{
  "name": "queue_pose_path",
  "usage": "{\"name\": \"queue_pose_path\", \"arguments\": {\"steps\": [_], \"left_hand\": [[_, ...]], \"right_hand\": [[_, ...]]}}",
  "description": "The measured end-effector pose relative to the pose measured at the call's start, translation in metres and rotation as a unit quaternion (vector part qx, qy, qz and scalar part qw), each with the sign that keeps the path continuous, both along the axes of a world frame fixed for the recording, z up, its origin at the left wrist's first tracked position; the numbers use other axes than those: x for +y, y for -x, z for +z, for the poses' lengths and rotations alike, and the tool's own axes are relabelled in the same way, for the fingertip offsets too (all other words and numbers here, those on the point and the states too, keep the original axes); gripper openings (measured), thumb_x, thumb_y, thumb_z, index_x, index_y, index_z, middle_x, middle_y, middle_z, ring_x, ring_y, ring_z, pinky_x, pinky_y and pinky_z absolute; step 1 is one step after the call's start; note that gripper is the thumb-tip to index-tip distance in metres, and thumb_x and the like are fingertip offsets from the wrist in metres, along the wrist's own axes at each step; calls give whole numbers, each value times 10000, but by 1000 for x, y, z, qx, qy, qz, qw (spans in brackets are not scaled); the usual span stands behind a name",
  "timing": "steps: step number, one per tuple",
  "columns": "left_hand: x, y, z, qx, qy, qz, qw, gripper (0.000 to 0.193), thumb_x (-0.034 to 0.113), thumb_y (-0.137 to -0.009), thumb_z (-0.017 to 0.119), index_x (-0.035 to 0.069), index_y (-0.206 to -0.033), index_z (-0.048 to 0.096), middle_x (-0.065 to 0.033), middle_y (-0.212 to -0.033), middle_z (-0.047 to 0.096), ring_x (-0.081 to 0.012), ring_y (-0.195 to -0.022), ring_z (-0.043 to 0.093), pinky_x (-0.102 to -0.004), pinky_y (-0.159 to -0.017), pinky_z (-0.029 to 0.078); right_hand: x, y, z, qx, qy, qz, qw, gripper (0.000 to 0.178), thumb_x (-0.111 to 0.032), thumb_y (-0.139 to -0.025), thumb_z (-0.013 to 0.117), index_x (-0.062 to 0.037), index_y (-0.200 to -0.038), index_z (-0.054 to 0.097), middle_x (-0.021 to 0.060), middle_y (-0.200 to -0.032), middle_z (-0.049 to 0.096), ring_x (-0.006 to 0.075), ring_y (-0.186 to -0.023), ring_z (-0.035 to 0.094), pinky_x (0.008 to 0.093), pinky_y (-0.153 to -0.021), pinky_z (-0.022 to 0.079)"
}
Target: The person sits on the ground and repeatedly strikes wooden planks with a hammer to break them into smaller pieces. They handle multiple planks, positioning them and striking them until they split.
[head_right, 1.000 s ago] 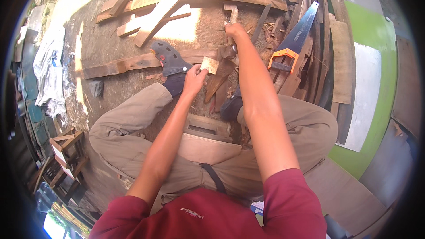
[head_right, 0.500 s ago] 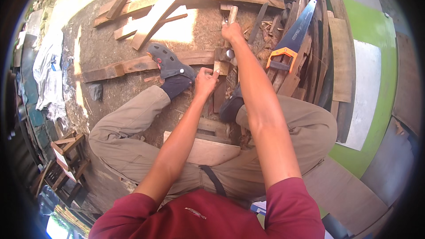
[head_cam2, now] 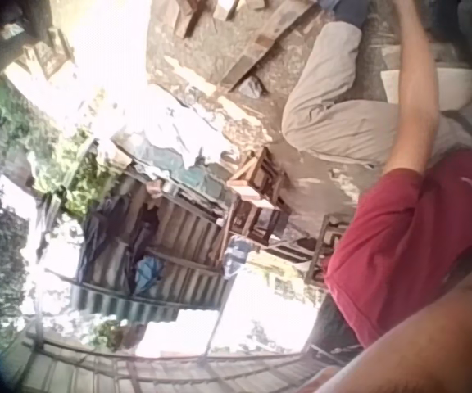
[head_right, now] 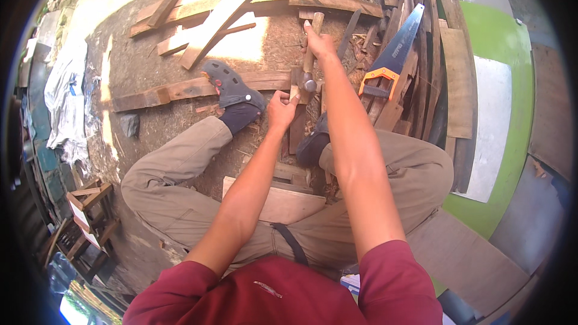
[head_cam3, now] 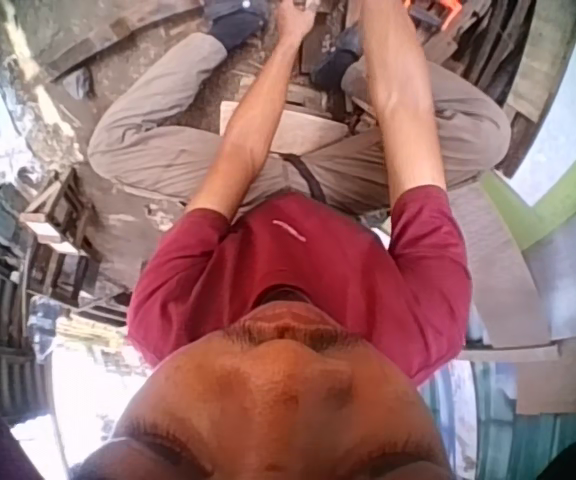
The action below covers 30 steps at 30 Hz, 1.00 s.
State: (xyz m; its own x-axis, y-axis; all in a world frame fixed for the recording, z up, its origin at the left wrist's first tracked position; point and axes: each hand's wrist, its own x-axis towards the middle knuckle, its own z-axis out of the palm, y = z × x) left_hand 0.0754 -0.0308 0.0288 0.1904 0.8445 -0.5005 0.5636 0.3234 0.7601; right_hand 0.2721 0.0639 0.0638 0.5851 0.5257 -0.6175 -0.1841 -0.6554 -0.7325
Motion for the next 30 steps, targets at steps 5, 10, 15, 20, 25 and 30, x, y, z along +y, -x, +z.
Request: {"name": "queue_pose_path", "arguments": {"steps": [5, 10, 15, 20, 25, 30], "left_hand": [[11, 21, -2, 14, 46, -44, 998, 476, 423, -814, 772, -23, -939, 661, -204, -925, 703, -370, -871, 677, -455, -815, 511], [7, 1, 16, 40, 120, -7, 992, 521, 486, -834, 723, -27, -906, 675, -237, -927, 710, -376, -923, 685, -445, -837, 513], [8, -8, 6, 43, 73, 73, 994, 473, 444, -872, 695, -20, -923, 613, -229, -891, 691, -392, -870, 670, -474, -809, 505], [5, -6, -13, -6, 0, 109, 994, 421, 390, -949, 620, -25, -997, 568, -232, -931, 668, -400, -893, 644, -488, -829, 485], [-8, 13, -38, -83, -48, 18, 995, 414, 375, -1015, 544, -38, -1049, 549, -241, -1023, 647, -358, -958, 638, -427, -859, 483], [-25, 64, -38, -30, 57, -130, 989, 462, 414, -1000, 570, -40, -1072, 527, -254, -979, 651, -354, -927, 652, -420, -836, 494]], "right_hand": [[41, -9, -12, -43, -57, 36, 997, 548, -521, -947, 630, 6, -807, 573, 65, -630, 546, 205, -525, 589, 381, -495, 486], [46, -60, -100, -173, 51, 14, 984, 656, -549, -888, 670, 104, -944, 696, 218, -856, 716, 307, -711, 725, 428, -643, 556], [59, -48, -84, -100, 57, 1, 993, 633, -543, -899, 664, 88, -859, 688, 194, -795, 697, 286, -659, 700, 422, -626, 547], [56, -36, -58, -33, 38, -3, 999, 485, -442, -971, 632, 14, -828, 550, 96, -669, 565, 216, -515, 555, 410, -458, 489], [45, -42, -59, -69, 8, -7, 998, 580, -516, -937, 633, 36, -759, 623, 113, -638, 616, 232, -541, 616, 401, -544, 512], [33, -34, -48, -99, -19, -41, 994, 610, -546, -931, 626, 13, -687, 641, 112, -597, 632, 242, -532, 635, 400, -570, 505]]}}
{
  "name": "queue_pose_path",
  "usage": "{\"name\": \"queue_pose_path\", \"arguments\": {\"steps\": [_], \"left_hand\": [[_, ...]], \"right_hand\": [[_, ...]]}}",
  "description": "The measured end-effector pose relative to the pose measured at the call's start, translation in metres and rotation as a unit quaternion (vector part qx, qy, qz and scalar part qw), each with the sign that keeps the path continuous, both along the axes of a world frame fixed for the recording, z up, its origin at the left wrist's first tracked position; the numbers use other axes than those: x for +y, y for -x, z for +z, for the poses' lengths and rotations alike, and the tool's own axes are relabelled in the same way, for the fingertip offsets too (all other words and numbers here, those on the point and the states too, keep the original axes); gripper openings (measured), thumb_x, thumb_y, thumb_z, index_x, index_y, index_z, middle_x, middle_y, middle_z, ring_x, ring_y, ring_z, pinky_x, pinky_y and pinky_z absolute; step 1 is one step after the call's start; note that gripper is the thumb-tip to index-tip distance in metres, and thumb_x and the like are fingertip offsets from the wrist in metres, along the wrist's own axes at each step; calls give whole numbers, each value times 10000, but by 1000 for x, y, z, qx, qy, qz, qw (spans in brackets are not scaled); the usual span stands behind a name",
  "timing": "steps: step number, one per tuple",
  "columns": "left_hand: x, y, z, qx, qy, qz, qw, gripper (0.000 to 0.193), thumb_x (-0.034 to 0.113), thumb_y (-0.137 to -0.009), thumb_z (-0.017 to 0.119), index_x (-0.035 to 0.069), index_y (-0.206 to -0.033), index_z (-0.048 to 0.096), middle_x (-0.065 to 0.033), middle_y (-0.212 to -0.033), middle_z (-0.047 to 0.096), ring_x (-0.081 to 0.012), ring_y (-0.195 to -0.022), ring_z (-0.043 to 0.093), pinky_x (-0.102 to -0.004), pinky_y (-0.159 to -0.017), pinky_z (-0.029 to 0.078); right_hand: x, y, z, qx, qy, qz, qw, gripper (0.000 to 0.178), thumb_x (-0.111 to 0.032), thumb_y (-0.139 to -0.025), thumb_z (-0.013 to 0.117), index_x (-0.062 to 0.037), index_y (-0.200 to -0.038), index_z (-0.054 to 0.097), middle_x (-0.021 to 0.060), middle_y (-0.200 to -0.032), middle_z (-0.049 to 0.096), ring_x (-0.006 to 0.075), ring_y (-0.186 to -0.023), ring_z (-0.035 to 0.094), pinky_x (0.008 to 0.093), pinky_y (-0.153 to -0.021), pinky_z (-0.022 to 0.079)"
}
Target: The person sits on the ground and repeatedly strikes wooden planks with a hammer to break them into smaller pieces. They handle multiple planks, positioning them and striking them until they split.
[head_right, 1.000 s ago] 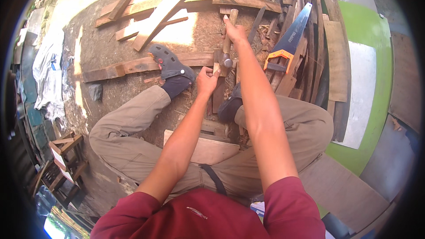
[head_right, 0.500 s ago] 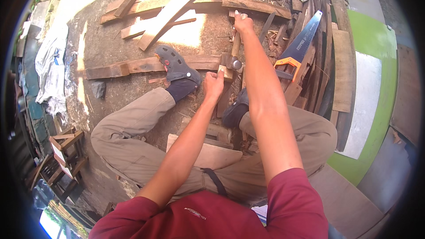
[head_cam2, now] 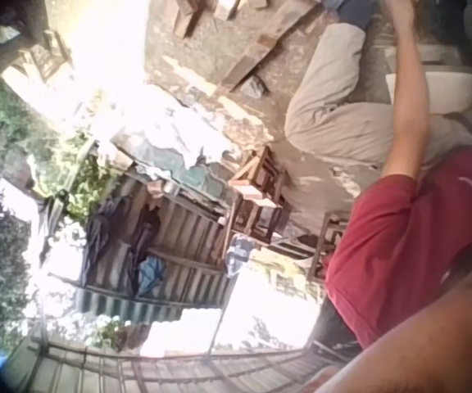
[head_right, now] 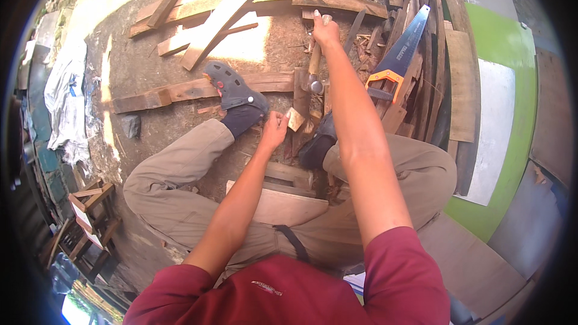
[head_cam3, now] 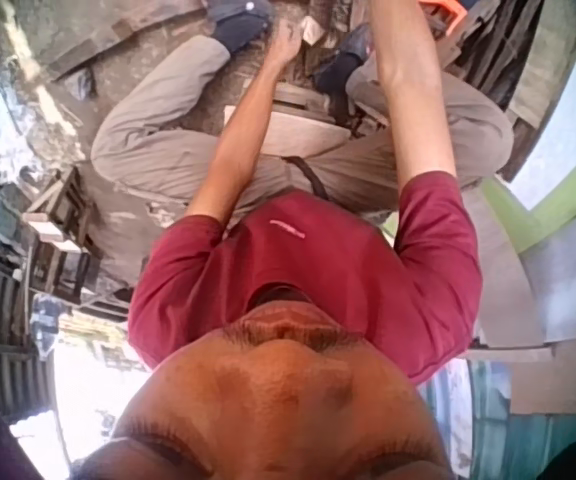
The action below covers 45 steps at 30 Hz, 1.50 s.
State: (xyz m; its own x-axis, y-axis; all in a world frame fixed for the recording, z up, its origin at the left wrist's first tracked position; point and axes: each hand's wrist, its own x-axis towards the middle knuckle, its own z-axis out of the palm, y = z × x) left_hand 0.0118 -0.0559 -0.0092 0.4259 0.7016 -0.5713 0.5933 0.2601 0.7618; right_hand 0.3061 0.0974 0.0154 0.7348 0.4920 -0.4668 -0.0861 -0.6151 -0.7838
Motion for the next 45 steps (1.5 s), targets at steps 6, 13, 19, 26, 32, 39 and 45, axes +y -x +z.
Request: {"name": "queue_pose_path", "arguments": {"steps": [6, 13, 19, 26, 32, 39, 45], "left_hand": [[21, 2, -14, -39, 74, 185, 979, 530, 463, -1021, 509, -61, -1096, 480, -246, -983, 671, -344, -812, 713, -420, -706, 559], [27, 26, -25, 46, 37, 157, 986, 439, 376, -966, 612, -35, -1120, 585, -227, -1099, 687, -361, -1003, 680, -428, -883, 523], [11, 24, 39, 76, 6, 37, 996, 479, 375, -916, 660, -19, -1187, 637, -241, -1123, 699, -363, -1098, 659, -426, -962, 494], [3, 54, 83, -71, -10, 82, 994, 429, 360, -945, 633, -25, -1130, 668, -202, -1072, 722, -299, -1057, 688, -385, -927, 515], [-3, 72, 132, -132, -127, 41, 982, 483, 287, -861, 753, 3, -1226, 613, -189, -1156, 693, -315, -1090, 668, -405, -951, 512], [1, 52, 221, -246, -282, -100, 922, 666, 199, -779, 786, 35, -1369, 525, -221, -1403, 541, -345, -1336, 498, -421, -1117, 391], [-5, 35, 315, -420, -255, -140, 859, 355, 231, -830, 732, 32, -1107, 636, -112, -990, 689, -257, -959, 632, -498, -965, 348]], "right_hand": [[-26, 15, 38, -41, -72, -10, 996, 549, -518, -957, 616, -34, -701, 591, 69, -585, 597, 205, -499, 603, 366, -516, 476], [-81, 77, 79, -45, -177, -39, 982, 455, -455, -978, 629, -60, -767, 546, 10, -588, 553, 126, -531, 568, 304, -530, 461], [-151, 153, 70, -97, -187, -36, 977, 442, -414, -991, 629, -46, -748, 633, 1, -697, 633, 80, -647, 558, 269, -629, 449], [-177, 188, 77, -92, -158, -31, 983, 420, -418, -985, 633, -21, -862, 693, 10, -736, 645, 104, -711, 572, 298, -671, 466], [-184, 183, 104, -172, -74, -102, 977, 496, -476, -961, 627, 1, -854, 710, 80, -739, 677, 194, -700, 604, 361, -708, 488], [-203, 253, 257, -68, -250, -111, 959, 388, -356, -1009, 623, -51, -771, 596, -44, -681, 513, 56, -640, 443, 255, -566, 387], [-231, 268, 387, -40, -412, -37, 910, 407, -397, -938, 712, -19, -871, 576, 32, -703, 587, 87, -670, 579, 280, -535, 453]]}}
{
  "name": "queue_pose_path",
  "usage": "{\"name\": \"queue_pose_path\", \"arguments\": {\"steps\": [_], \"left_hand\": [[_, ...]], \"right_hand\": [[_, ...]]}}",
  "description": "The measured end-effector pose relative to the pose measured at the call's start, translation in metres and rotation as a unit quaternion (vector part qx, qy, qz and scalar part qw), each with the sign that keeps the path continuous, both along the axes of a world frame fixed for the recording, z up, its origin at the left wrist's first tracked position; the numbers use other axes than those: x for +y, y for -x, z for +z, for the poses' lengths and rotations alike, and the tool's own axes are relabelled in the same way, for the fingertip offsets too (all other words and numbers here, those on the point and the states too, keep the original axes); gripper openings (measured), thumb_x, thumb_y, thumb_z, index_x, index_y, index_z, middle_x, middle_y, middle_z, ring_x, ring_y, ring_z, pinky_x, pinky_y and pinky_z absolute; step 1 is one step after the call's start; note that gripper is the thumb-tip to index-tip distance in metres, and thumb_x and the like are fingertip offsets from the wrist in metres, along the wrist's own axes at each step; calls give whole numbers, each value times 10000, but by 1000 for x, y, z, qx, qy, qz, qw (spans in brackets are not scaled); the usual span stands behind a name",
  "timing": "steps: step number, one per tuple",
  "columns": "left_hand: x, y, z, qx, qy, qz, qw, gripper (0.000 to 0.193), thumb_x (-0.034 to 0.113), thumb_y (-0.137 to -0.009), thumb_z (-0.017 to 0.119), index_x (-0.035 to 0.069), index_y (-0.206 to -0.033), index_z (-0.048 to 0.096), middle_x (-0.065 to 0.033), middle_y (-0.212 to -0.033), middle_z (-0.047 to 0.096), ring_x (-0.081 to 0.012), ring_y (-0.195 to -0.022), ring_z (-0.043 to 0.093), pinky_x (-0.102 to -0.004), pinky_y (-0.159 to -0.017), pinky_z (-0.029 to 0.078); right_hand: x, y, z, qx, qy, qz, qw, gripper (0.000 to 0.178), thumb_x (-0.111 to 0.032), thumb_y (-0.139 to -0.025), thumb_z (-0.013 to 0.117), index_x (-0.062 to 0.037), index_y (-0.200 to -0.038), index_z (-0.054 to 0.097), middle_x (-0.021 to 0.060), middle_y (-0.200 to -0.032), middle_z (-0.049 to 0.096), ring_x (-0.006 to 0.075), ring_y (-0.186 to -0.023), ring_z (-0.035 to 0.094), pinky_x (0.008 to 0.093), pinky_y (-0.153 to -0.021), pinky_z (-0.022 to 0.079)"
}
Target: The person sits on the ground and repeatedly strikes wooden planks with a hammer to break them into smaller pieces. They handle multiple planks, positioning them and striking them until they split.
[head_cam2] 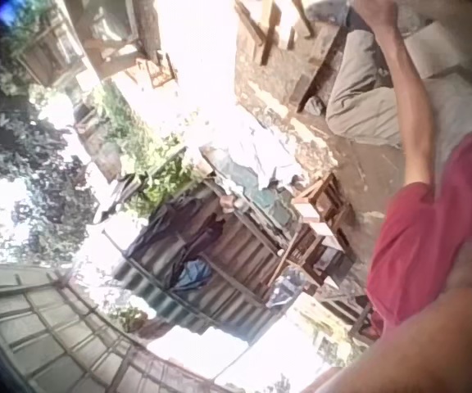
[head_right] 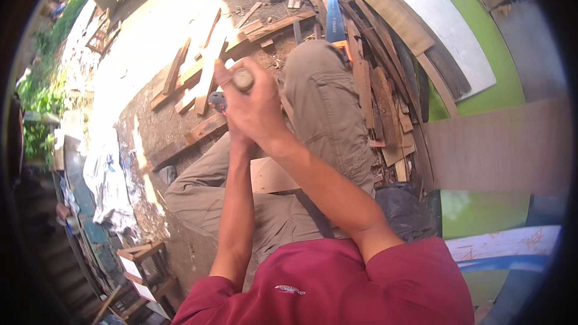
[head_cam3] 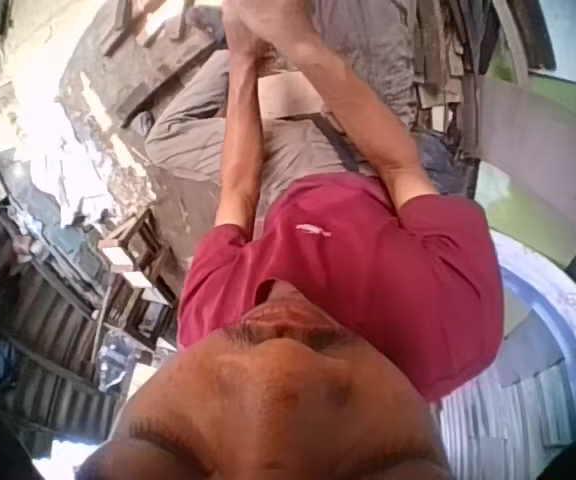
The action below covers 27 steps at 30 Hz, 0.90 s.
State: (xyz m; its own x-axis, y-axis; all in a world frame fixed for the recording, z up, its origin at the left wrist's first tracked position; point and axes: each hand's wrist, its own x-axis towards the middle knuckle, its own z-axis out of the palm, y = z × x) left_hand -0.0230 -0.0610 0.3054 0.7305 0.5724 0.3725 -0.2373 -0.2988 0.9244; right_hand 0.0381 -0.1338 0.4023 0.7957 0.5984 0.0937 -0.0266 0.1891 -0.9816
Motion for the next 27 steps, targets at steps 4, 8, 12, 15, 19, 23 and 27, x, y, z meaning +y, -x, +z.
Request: {"name": "queue_pose_path", "arguments": {"steps": [4, 8, 12, 15, 19, 23, 27], "left_hand": [[-10, -13, 56, -82, 55, 201, 975, 177, 184, -1015, 605, 17, -978, 558, -23, -744, 564, -65, -617, 498, -223, -530, 385], [-7, -35, 106, -78, 26, 121, 989, 231, 219, -1032, 592, 31, -915, 526, 2, -661, 471, -72, -566, 436, -236, -545, 406], [-33, -67, 123, -132, 121, 52, 982, 339, 299, -1046, 558, 102, -795, 444, 27, -619, 333, -87, -552, 353, -285, -605, 407], [-71, -97, 116, -122, 275, 72, 951, 398, 380, -1038, 557, 125, -765, 417, 26, -609, 314, -106, -534, 345, -280, -583, 382], [-101, -131, 44, -52, 248, 42, 967, 400, 394, -1037, 557, 118, -777, 427, 21, -618, 362, -99, -553, 377, -272, -609, 414], [-125, -152, -18, 27, 412, 72, 908, 386, 411, -986, 643, 101, -826, 477, 5, -649, 433, -123, -583, 443, -293, -614, 434], [-102, -150, -50, 72, 482, 48, 872, 356, 439, -995, 613, 127, -885, 483, 10, -684, 411, -144, -664, 451, -327, -679, 436]], "right_hand": [[-25, -6, 34, -174, -132, -32, 975, 681, -561, -867, 725, -1, -1185, 505, 145, -1111, 565, 194, -1071, 559, 363, -902, 448], [-93, -40, -3, -146, -68, -97, 982, 474, -379, -937, 685, -27, -1201, 510, 91, -1160, 573, 181, -1110, 555, 368, -985, 434], [-162, -63, -115, -7, 105, -148, 983, 300, -253, -943, 673, -20, -1093, 558, 83, -1013, 640, 172, -952, 629, 338, -818, 501], [-237, -67, -209, -1, 227, -200, 953, 264, -248, -933, 672, -5, -993, 591, 114, -890, 671, 210, -844, 664, 366, -738, 523], [-315, -60, -302, 74, 430, -179, 882, 305, -283, -903, 691, 3, -983, 624, 166, -899, 680, 301, -904, 675, 414, -798, 523], [-371, -58, -387, 148, 544, -196, 803, 369, -277, -891, 679, 25, -1096, 628, 227, -990, 674, 378, -1017, 661, 470, -923, 506], [-405, -54, -417, 180, 585, -366, 701, 509, -173, -895, 649, 84, -1295, 466, 297, -1305, 524, 422, -1270, 499, 457, -1066, 426]]}}
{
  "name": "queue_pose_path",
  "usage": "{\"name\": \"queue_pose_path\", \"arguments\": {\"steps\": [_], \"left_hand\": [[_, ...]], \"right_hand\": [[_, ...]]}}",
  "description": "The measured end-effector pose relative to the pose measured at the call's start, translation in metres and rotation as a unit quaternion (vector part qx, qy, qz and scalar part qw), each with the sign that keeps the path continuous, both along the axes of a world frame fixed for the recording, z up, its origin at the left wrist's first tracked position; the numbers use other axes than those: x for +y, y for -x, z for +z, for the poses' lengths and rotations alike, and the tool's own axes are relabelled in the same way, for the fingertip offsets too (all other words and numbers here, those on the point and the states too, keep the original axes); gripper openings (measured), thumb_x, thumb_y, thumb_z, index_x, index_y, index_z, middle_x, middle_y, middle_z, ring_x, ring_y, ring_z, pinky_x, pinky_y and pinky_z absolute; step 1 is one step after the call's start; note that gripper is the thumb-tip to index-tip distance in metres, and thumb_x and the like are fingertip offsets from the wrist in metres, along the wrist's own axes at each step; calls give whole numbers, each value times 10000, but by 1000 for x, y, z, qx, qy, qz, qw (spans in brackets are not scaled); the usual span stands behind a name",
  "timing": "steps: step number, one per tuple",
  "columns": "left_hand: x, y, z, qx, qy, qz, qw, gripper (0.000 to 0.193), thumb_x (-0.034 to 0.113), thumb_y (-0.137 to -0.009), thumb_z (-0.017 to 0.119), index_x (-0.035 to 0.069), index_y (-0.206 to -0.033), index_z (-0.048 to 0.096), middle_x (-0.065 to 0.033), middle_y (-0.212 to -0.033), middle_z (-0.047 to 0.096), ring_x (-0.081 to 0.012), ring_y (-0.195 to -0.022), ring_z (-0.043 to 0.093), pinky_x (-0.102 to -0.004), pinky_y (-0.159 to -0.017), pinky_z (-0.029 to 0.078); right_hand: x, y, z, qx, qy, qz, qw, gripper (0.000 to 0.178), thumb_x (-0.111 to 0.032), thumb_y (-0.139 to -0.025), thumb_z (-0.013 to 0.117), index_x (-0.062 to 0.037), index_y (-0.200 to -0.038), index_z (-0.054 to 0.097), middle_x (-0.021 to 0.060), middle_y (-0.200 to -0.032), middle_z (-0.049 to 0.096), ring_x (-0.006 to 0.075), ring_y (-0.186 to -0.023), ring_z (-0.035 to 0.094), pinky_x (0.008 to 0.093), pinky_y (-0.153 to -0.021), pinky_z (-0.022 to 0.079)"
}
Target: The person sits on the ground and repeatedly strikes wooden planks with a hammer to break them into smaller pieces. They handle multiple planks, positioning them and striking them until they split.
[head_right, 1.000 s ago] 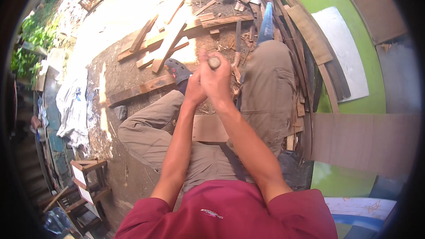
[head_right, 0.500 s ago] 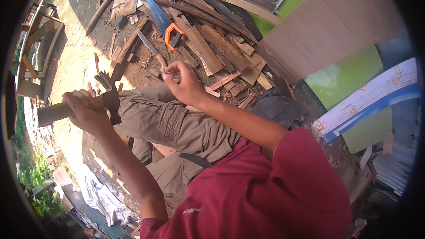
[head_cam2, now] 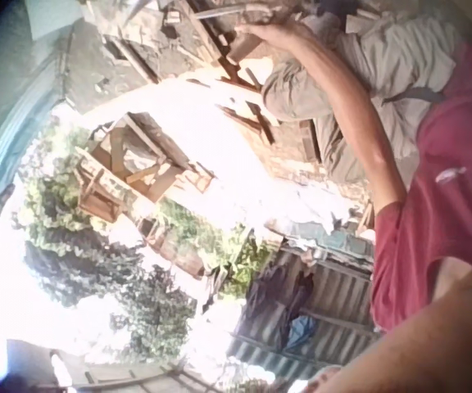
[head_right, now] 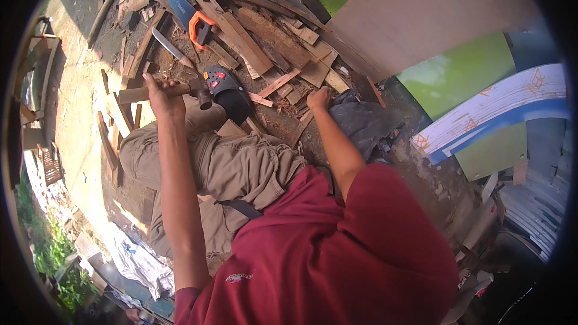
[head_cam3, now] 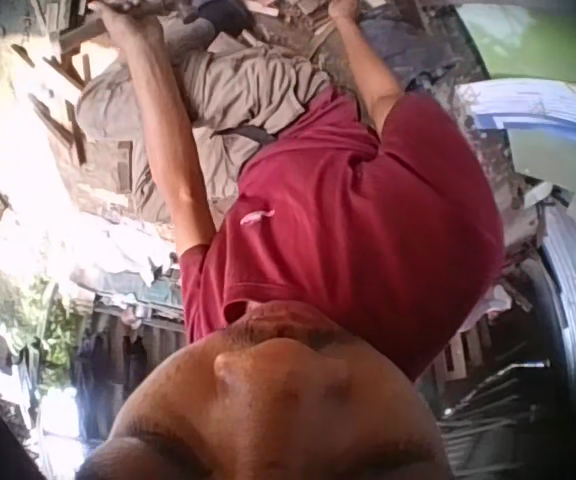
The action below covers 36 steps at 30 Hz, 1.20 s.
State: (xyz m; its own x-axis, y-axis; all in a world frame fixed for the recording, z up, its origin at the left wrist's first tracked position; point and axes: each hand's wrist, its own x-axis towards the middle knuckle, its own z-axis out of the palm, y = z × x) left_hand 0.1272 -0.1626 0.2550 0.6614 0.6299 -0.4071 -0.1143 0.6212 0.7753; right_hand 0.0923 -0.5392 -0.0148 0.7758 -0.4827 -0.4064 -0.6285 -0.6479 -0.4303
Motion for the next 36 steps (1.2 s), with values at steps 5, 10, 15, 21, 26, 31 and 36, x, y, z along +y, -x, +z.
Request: {"name": "queue_pose_path", "arguments": {"steps": [5, 10, 15, 21, 26, 31, 36], "left_hand": [[21, 19, -15, 48, -81, 22, 995, 364, 428, -959, 673, 112, -878, 512, 9, -669, 432, -131, -608, 463, -296, -622, 448], [27, 23, -13, 21, -41, 59, 997, 357, 413, -952, 691, 111, -861, 523, 7, -650, 442, -130, -604, 480, -298, -623, 462], [32, 30, -13, 18, -67, 43, 997, 361, 425, -955, 681, 117, -853, 524, 1, -651, 442, -136, -615, 474, -306, -649, 463], [23, 31, -7, 35, -68, 21, 997, 368, 427, -957, 679, 118, -832, 523, 2, -654, 439, -137, -617, 468, -302, -654, 459], [23, 29, -10, 50, -83, 3, 995, 397, 470, -959, 658, 138, -820, 490, 12, -677, 417, -145, -661, 453, -322, -705, 442], [20, 28, -9, 52, -99, -11, 994, 407, 480, -955, 660, 142, -811, 485, 14, -677, 416, -141, -661, 452, -319, -696, 433], [28, 36, -11, 58, -101, 6, 993, 413, 486, -957, 654, 147, -797, 481, 18, -675, 412, -135, -654, 454, -312, -688, 432]], "right_hand": [[-13, 9, 4, 121, 5, 81, 989, 742, -127, -874, 670, 105, -1449, 261, 311, -1454, 381, 409, -1351, 424, 439, -1140, 363], [-21, 33, -20, 217, 80, 129, 964, 872, -130, -856, 693, 88, -1514, 163, 310, -1524, 283, 414, -1382, 394, 440, -1135, 372], [3, 51, -9, 158, 24, 107, 981, 911, -140, -829, 726, 32, -1526, 165, 275, -1515, 318, 425, -1345, 436, 454, -1104, 410], [6, 28, 5, 274, -12, 211, 938, 797, -681, -913, 510, 37, -1234, 640, 259, -1302, 587, 409, -1352, 445, 483, -1099, 400], [-10, 19, -18, 122, 21, 125, 984, 669, -505, -925, 572, 46, -1305, 562, 269, -1366, 492, 422, -1286, 471, 494, -1092, 395], [-10, 8, -48, 128, 76, 49, 988, 753, -253, -840, 718, 42, -1434, 362, 264, -1409, 436, 395, -1308, 458, 475, -1086, 406], [20, 10, -28, 128, 144, 78, 978, 919, -304, -827, 759, 77, -1483, 240, 257, -1478, 341, 392, -1376, 381, 464, -1115, 381]]}}
